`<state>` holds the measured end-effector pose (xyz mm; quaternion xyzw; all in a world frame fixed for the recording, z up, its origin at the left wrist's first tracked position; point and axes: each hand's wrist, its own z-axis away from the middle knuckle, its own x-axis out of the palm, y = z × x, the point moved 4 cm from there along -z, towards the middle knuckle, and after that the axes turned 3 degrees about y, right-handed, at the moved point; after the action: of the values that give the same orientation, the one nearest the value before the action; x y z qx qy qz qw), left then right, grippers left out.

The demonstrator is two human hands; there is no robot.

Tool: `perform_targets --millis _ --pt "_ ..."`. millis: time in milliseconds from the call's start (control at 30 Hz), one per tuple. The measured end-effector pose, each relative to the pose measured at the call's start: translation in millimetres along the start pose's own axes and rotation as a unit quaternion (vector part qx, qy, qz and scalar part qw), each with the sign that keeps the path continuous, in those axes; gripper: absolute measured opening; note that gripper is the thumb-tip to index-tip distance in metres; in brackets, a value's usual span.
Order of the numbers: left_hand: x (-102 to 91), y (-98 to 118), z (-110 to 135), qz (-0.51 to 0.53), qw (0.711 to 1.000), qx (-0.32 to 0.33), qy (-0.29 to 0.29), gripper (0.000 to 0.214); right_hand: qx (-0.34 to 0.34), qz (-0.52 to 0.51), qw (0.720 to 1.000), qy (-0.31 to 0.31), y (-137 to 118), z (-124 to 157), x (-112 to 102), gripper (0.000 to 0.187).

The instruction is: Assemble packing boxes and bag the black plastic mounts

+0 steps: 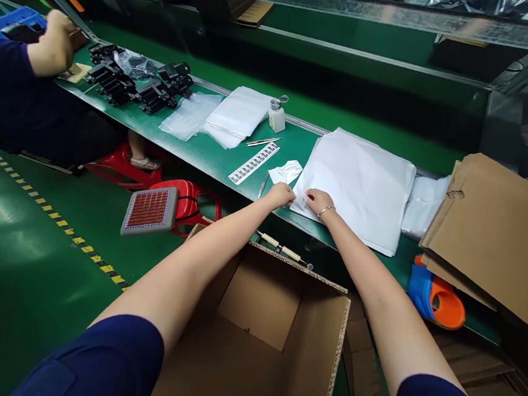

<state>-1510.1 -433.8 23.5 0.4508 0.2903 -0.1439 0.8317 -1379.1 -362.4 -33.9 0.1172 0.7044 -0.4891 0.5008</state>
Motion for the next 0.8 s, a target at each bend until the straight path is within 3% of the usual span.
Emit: perform_targets --millis 200,333,800 --pt "-2.8 7 0 -0.046 0.998 0.028 0.044 0.018 0.001 -0.027 1.000 0.011 3 1 2 0.015" --pt "1.3 8 0 -0.064 0.996 0.043 0.038 0.029 -0.001 -0.039 0.999 0.018 4 0 3 0.015" --pt "7.3 1 -6 -0.083 0.995 0.051 0.005 0.011 -0.002 -0.100 0.994 0.043 10 1 5 0.013"
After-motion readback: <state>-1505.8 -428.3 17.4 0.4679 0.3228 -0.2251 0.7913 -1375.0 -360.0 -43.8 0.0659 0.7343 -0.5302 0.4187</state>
